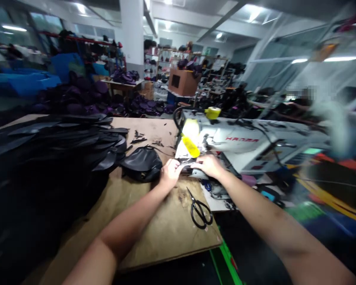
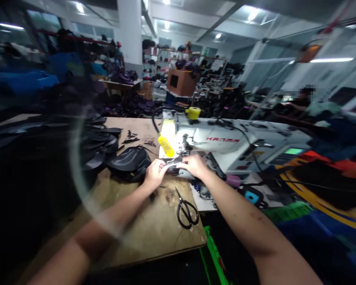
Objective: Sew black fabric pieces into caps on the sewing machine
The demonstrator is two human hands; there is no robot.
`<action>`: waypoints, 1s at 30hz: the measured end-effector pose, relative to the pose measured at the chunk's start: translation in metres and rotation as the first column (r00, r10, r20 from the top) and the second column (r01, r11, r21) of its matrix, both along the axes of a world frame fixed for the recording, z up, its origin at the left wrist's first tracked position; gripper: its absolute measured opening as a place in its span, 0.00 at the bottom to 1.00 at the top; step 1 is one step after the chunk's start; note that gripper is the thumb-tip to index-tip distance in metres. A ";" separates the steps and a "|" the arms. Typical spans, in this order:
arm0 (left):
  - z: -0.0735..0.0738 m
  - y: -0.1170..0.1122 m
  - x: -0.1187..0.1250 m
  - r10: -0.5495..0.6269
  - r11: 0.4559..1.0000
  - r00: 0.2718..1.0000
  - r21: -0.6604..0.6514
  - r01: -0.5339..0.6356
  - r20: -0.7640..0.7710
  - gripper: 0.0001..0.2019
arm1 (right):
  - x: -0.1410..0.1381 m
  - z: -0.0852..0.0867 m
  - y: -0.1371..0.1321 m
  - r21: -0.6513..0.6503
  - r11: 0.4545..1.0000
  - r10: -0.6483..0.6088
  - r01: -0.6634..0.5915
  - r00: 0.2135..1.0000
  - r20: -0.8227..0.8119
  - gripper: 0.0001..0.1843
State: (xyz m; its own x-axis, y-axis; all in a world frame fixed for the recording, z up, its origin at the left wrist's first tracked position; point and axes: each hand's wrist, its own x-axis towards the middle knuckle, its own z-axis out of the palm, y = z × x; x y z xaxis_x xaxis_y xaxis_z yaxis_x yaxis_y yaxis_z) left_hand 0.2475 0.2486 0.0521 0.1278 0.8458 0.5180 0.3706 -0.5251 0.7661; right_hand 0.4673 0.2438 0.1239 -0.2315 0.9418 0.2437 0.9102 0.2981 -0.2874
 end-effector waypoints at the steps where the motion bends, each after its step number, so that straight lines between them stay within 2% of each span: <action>1: -0.002 0.003 -0.001 -0.004 0.999 1.000 0.035 0.004 -0.006 0.06 | 0.000 0.000 0.001 -0.001 1.000 -0.004 0.004 1.000 -0.013 0.27; 6: -0.013 0.005 -0.008 0.081 0.989 0.996 0.129 -0.075 -0.046 0.09 | 0.000 -0.001 0.002 -0.035 0.998 -0.063 0.061 0.995 -0.072 0.23; 10: -0.018 0.005 -0.010 0.013 0.989 0.999 0.150 -0.005 -0.052 0.11 | -0.006 0.005 -0.002 -0.069 0.990 -0.128 0.123 0.989 -0.074 0.20; 13: -0.013 0.006 -0.011 -0.068 0.983 0.997 0.169 0.072 -0.033 0.13 | -0.009 0.008 -0.002 -0.089 0.985 -0.154 0.146 0.985 -0.082 0.18; 16: -0.006 0.007 -0.016 -0.135 0.976 0.990 0.169 0.141 -0.045 0.13 | -0.005 0.006 -0.007 -0.015 0.986 -0.166 0.165 0.980 -0.109 0.16; 19: -0.008 0.005 -0.027 -0.119 0.977 0.992 0.171 0.125 -0.043 0.14 | -0.001 -0.002 -0.027 0.104 0.934 -0.322 0.342 0.932 -0.166 0.21; 21: -0.013 0.004 -0.035 -0.093 0.982 0.995 0.162 0.099 -0.045 0.14 | -0.002 -0.009 -0.047 0.105 0.905 -0.393 0.411 0.906 -0.157 0.16; 23: -0.017 0.004 -0.040 -0.071 0.991 0.996 0.110 0.076 -0.051 0.10 | -0.005 -0.015 -0.064 0.090 0.923 -0.368 0.374 0.927 -0.077 0.13; 25: -0.019 0.007 -0.042 -0.049 0.998 0.997 0.031 0.051 -0.052 0.04 | -0.011 -0.020 -0.075 0.107 0.945 -0.314 0.311 0.949 0.020 0.14; 27: -0.016 0.011 -0.042 -0.066 0.998 0.995 -0.020 0.065 -0.072 0.17 | -0.016 -0.024 -0.077 0.128 0.958 -0.267 0.256 0.960 0.077 0.13; 28: -0.013 0.014 -0.042 -0.094 0.995 0.991 -0.027 0.092 -0.095 0.18 | -0.018 -0.025 -0.075 0.127 0.963 -0.247 0.236 0.966 0.078 0.12; 30: -0.006 0.018 -0.043 -0.160 0.987 0.976 -0.014 0.160 -0.150 0.08 | -0.020 -0.027 -0.069 0.101 0.968 -0.232 0.230 0.973 0.009 0.12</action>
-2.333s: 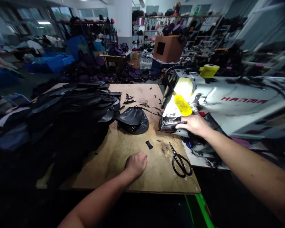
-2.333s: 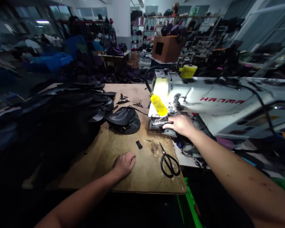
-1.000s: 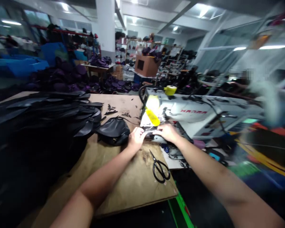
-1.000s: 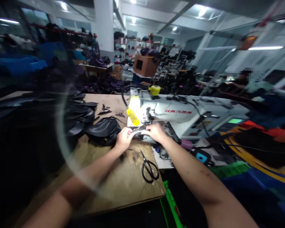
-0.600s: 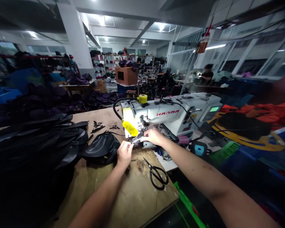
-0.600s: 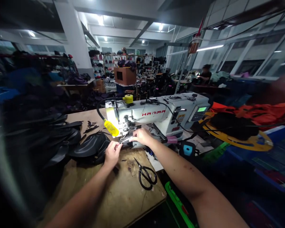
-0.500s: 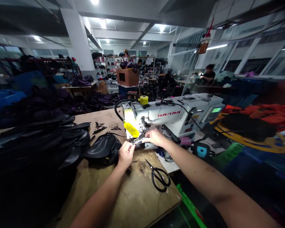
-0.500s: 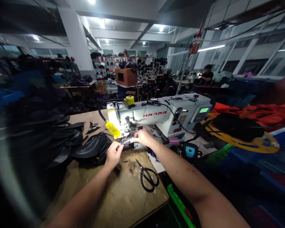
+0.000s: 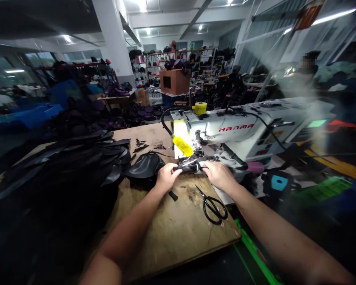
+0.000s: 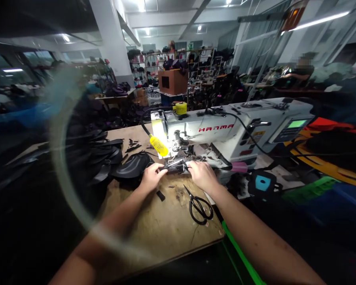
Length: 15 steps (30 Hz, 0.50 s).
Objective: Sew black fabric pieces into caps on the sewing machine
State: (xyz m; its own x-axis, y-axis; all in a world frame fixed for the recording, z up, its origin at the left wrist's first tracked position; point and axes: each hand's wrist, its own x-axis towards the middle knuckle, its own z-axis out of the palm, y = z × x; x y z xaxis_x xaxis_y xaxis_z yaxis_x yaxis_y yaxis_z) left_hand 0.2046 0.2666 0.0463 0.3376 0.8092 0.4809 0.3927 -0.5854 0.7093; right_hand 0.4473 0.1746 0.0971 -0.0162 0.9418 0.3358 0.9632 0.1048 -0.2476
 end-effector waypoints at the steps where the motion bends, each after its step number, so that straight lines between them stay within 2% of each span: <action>1: 0.003 0.002 -0.001 -0.030 0.999 0.999 0.012 0.030 -0.018 0.05 | 0.000 0.000 0.003 -0.012 1.000 -0.017 0.016 0.998 -0.065 0.13; 3: 0.008 0.003 -0.005 -0.063 0.997 0.998 0.035 0.064 -0.026 0.08 | 0.000 0.000 0.008 -0.045 0.996 -0.078 0.071 0.978 -0.193 0.14; 5: 0.010 0.004 -0.008 -0.077 0.996 0.997 0.050 0.078 -0.030 0.09 | 0.000 0.002 0.010 -0.067 0.991 -0.131 0.119 0.961 -0.243 0.14; 8: 0.010 0.005 -0.009 -0.081 0.995 0.995 0.055 0.085 -0.063 0.07 | 0.001 0.007 0.006 -0.016 0.985 -0.171 0.170 0.975 -0.143 0.14; 12: 0.013 0.006 -0.007 -0.122 0.991 0.984 0.043 0.129 -0.133 0.07 | 0.001 0.016 0.003 0.131 0.970 -0.212 0.204 0.976 0.056 0.16; 15: 0.017 0.005 -0.005 -0.127 0.987 0.972 0.070 0.143 -0.199 0.10 | 0.000 0.022 0.009 0.215 0.957 -0.225 0.196 0.967 0.120 0.18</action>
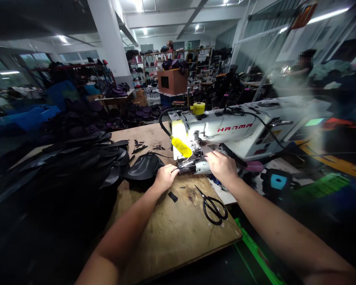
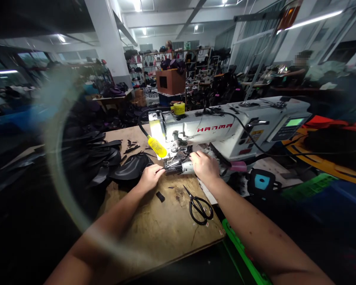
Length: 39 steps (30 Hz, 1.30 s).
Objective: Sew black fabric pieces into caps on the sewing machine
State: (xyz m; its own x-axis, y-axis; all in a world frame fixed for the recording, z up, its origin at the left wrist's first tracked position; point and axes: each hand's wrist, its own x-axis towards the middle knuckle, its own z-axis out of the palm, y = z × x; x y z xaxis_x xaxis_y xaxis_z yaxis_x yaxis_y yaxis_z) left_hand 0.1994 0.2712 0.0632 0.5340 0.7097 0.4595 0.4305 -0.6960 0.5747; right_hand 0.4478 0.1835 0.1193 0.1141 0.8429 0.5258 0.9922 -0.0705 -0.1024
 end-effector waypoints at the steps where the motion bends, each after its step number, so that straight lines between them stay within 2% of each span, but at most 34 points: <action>1: 0.001 -0.001 0.000 0.004 1.000 1.000 0.018 -0.004 -0.020 0.11 | 0.000 0.002 0.004 0.014 1.000 0.010 -0.010 1.000 0.014 0.18; 4: 0.002 -0.002 0.001 0.031 0.998 0.997 0.054 -0.028 -0.065 0.12 | 0.002 0.007 0.017 0.024 0.999 0.043 -0.044 0.999 0.031 0.18; 8: 0.002 -0.002 0.001 0.057 0.996 0.993 0.081 -0.048 -0.102 0.12 | 0.014 0.009 0.029 -0.025 1.000 0.014 -0.014 1.000 -0.028 0.16; 13: 0.003 -0.001 0.000 0.052 0.992 0.990 0.125 -0.036 -0.128 0.12 | 0.018 -0.013 0.016 -0.232 0.972 -0.066 0.036 0.990 -0.123 0.15; 16: 0.003 -0.001 0.000 0.049 0.992 0.992 0.125 -0.035 -0.115 0.12 | 0.008 -0.022 -0.001 -0.295 0.953 0.034 -0.072 0.990 -0.134 0.14; 18: 0.003 0.000 0.001 0.058 0.992 0.993 0.114 -0.045 -0.107 0.12 | 0.003 -0.016 -0.007 -0.251 0.959 0.103 -0.128 0.989 -0.110 0.14; 22: 0.004 0.000 0.002 0.073 0.994 0.993 0.087 -0.065 -0.089 0.12 | 0.000 0.012 0.001 -0.070 0.992 0.107 -0.107 0.994 0.005 0.17; 25: 0.005 -0.001 0.002 0.071 0.995 0.993 0.078 -0.064 -0.090 0.11 | 0.005 0.025 0.017 -0.057 0.993 0.104 -0.102 0.994 0.039 0.17; 29: 0.007 -0.002 0.001 0.058 0.996 0.993 0.075 -0.051 -0.100 0.12 | 0.016 0.016 0.028 -0.089 0.996 0.022 -0.024 0.999 -0.027 0.15; 32: 0.008 -0.003 0.001 0.053 0.997 0.993 0.065 -0.046 -0.109 0.12 | 0.020 0.001 0.022 -0.221 0.974 -0.070 0.041 0.990 -0.125 0.13; 35: 0.008 -0.003 0.001 0.045 0.998 0.993 0.053 -0.039 -0.106 0.12 | 0.018 -0.007 0.010 -0.364 0.925 0.026 -0.112 0.972 -0.235 0.12; 37: 0.006 -0.002 0.001 0.040 0.998 0.995 0.050 -0.036 -0.087 0.12 | 0.014 -0.005 0.004 -0.316 0.931 0.111 -0.180 0.968 -0.226 0.12; 39: 0.004 -0.001 0.002 0.040 0.998 0.997 0.044 -0.038 -0.062 0.12 | 0.011 0.003 0.004 -0.173 0.973 0.126 -0.152 0.980 -0.153 0.15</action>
State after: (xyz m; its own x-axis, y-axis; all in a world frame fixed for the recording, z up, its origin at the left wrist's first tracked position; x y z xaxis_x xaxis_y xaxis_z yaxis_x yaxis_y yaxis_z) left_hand 0.2010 0.2698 0.0673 0.5352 0.7107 0.4566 0.4920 -0.7016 0.5154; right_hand 0.4590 0.1879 0.1221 0.0505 0.9360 0.3483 0.9703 0.0367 -0.2392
